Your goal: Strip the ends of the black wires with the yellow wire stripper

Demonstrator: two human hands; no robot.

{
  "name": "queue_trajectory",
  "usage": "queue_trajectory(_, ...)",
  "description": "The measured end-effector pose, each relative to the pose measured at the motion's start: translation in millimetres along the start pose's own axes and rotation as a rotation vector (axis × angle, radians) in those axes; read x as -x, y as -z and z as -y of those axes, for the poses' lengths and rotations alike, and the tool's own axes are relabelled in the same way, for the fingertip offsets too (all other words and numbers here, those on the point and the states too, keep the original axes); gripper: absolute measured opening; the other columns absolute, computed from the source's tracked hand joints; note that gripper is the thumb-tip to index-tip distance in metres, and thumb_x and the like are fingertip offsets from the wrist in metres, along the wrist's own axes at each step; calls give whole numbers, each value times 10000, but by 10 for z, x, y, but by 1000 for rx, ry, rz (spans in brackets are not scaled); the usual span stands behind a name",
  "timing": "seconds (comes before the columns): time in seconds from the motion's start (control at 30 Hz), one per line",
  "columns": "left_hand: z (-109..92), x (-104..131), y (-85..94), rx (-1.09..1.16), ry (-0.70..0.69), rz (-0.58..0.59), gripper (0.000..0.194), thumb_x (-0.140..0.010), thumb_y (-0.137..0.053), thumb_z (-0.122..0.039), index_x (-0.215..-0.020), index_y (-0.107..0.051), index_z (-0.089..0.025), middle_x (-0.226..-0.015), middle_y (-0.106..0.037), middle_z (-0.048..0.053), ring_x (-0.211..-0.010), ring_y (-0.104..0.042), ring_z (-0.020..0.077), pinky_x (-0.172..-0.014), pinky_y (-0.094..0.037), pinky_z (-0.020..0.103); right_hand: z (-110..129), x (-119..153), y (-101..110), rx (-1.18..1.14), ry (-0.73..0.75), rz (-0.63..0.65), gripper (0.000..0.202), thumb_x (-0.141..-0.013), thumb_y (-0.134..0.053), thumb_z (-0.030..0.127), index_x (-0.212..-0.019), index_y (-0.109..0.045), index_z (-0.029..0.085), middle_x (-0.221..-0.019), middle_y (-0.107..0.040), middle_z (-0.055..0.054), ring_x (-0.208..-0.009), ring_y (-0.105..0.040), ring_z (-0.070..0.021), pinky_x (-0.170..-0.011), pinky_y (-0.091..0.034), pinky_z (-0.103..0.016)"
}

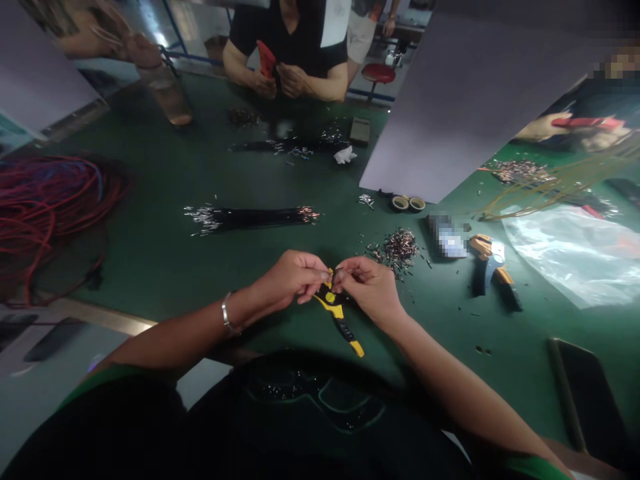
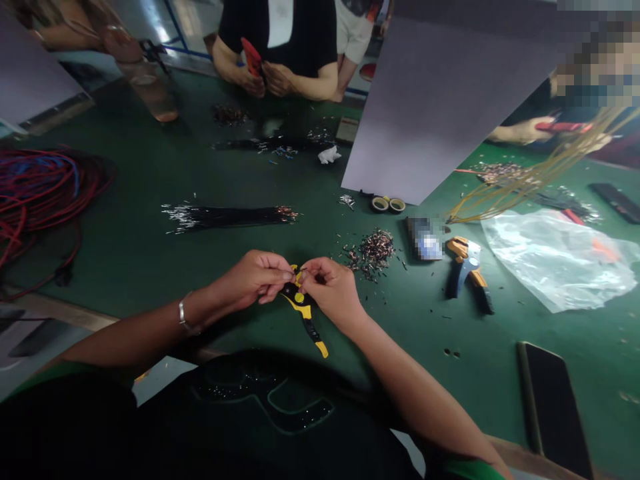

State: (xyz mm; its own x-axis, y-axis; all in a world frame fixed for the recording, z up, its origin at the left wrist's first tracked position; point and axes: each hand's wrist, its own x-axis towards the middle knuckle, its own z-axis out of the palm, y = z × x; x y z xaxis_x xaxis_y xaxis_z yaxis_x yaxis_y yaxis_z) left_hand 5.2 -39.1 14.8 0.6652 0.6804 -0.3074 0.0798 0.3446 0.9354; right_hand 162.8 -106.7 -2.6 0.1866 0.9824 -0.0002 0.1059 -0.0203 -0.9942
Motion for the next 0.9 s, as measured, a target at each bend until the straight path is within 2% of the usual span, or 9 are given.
queue_trajectory(0.13, -22, -1, 20, 76, 92, 35, 78, -700, -623, -152, -624, -603, -146, -362, -417, -71, -280, -316, 39, -294, -235, 188, -34, 4, 9, 246, 158, -48, 49, -721, -583, 206, -751, -622, 200, -623, -652, 7, -555, -621, -135, -568, -509, -268)
queue_trajectory(0.27, -9, 0, 16, 84, 74, 81, 83, -718, -601, -149, -636, -593, -158, -371, -379, -78, -288, -292, 39, -293, -234, 189, -68, -17, 14, 527, 378, -107, 74, -719, -536, 177, -710, -606, 200, -654, -652, -10, -570, -596, -135, -600, -492, -267)
queue_trajectory(0.33, 11, -1, 14, 86, 51, 100, 104, -730, -590, -149, -629, -578, -167, -381, -362, -80, -295, -277, 36, -292, -238, 187, -82, -26, 10, 603, 433, -130, 87, -721, -516, 170, -696, -593, 202, -658, -650, -16, -579, -594, -138, -614, -487, -268)
queue_trajectory(0.43, 30, -4, 18, 95, 1, 115, 109, -727, -595, -142, -623, -571, -170, -385, -360, -78, -302, -272, 31, -291, -242, 177, -84, -28, -5, 618, 414, -143, 73, -706, -520, 172, -675, -575, 209, -636, -636, -7, -568, -584, -137, -609, -480, -264)
queue_trajectory(0.5, 26, -2, 18, 97, -24, 125, 105, -726, -597, -141, -627, -577, -169, -378, -355, -79, -296, -277, 29, -290, -240, 170, -69, -23, -17, 549, 361, -137, 59, -696, -530, 179, -661, -566, 211, -604, -618, 6, -542, -572, -132, -578, -471, -257)
queue_trajectory(0.6, 8, 5, 4, 91, 3, 98, 96, -716, -599, -152, -623, -581, -169, -367, -348, -83, -286, -274, 31, -290, -232, 171, -45, -20, -25, 472, 318, -126, 54, -695, -534, 191, -654, -562, 210, -581, -604, 13, -520, -562, -129, -549, -462, -249)
queue_trajectory(0.73, 4, 8, -28, 92, 82, 21, 99, -674, -635, -168, -594, -578, -163, -365, -342, -85, -299, -262, 30, -304, -232, 176, -57, -34, -23, 574, 362, -167, 64, -691, -533, 189, -635, -551, 214, -590, -608, 9, -531, -559, -129, -577, -467, -256)
queue_trajectory(0.9, 26, -6, -44, 95, 51, 26, 112, -694, -627, -170, -601, -566, -164, -360, -338, -91, -297, -256, 24, -312, -216, 168, -102, -45, -57, 592, 396, -192, 77, -693, -523, 190, -622, -543, 213, -574, -598, 10, -523, -554, -128, -571, -459, -254)
